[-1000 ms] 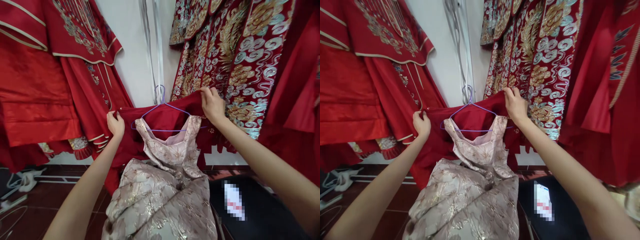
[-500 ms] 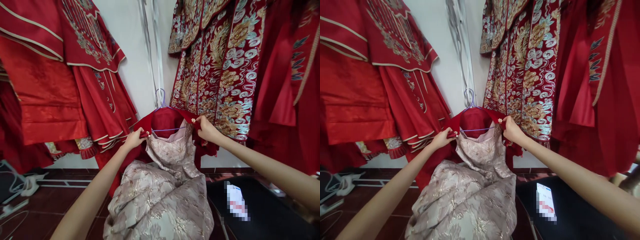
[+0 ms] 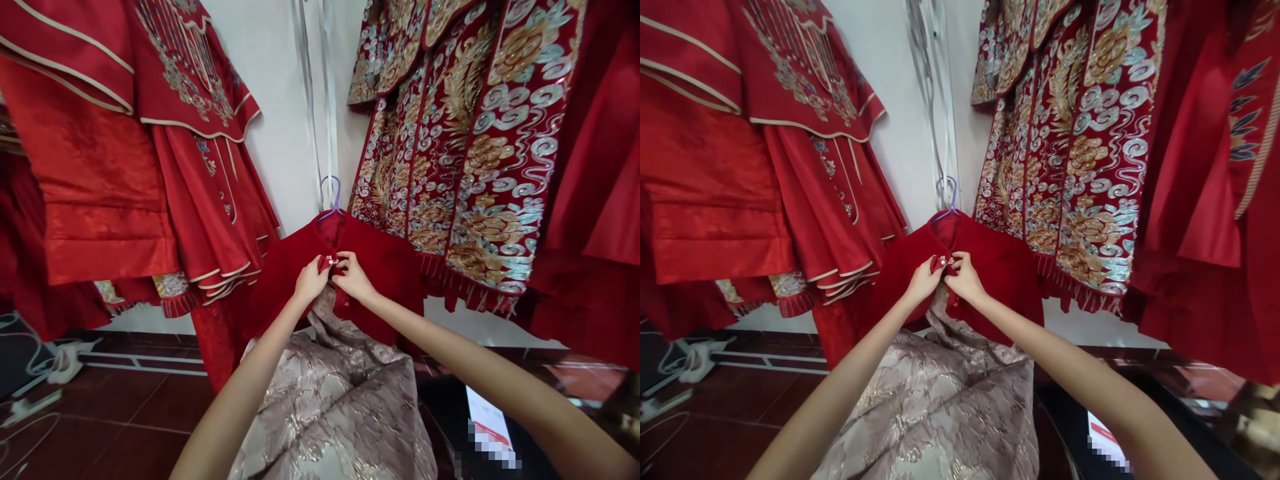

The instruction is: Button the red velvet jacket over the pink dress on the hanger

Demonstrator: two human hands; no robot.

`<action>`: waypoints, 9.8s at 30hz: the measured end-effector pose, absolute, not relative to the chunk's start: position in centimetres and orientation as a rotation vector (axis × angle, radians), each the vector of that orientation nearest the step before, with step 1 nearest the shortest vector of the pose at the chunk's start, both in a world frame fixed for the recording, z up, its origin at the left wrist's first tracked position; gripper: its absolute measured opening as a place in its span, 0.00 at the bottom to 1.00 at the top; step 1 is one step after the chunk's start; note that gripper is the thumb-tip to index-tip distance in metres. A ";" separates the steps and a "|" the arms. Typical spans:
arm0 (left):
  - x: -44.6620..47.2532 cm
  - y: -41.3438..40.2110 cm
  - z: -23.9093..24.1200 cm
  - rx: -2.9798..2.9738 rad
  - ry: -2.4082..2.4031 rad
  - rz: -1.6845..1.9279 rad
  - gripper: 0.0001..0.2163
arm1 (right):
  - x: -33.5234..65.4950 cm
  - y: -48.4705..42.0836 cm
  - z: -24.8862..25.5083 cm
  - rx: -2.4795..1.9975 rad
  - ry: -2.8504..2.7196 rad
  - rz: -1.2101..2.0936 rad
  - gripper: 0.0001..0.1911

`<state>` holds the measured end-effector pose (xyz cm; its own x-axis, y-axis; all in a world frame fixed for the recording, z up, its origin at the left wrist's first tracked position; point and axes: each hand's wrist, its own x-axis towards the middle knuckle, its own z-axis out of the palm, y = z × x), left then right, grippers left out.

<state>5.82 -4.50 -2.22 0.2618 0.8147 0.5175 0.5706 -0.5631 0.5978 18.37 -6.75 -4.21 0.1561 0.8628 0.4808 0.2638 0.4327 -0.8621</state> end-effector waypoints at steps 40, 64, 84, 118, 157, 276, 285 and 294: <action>9.9 -7.1 -3.2 1.793 0.821 1.869 0.05 | 23.6 -10.6 0.0 -1.053 -1.661 -0.017 0.09; 10.4 -7.2 -4.0 1.800 0.903 1.858 0.07 | 23.8 -10.0 -1.1 -1.023 -1.612 0.072 0.12; 8.2 -7.0 -1.5 2.133 0.975 1.602 0.07 | 23.6 -10.0 -0.7 -1.027 -1.638 0.144 0.09; 9.1 -6.3 -3.1 1.982 0.805 1.665 0.09 | 22.9 -6.9 -2.2 -0.767 -1.412 0.548 0.16; 9.7 -11.7 -11.0 1.885 0.836 1.294 0.19 | 20.3 -18.0 -8.1 -0.753 -1.252 0.683 0.15; 6.3 -10.7 -14.6 2.065 1.702 1.082 0.08 | 17.8 -10.2 -19.7 -0.994 -1.082 0.929 0.20; 6.2 -11.7 -13.0 1.920 1.583 1.035 0.07 | 17.9 -12.2 -16.2 -0.929 -0.884 1.323 0.24; 5.7 -12.1 -11.4 1.756 1.287 1.198 0.06 | 20.3 -14.5 -12.0 -0.887 -1.025 1.202 0.18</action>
<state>5.69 -12.06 -11.35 0.1030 0.9500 0.2947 0.3616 -0.3118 0.8787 20.25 -14.47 -12.04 0.0582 0.9874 0.1469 -0.3011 0.1577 -0.9404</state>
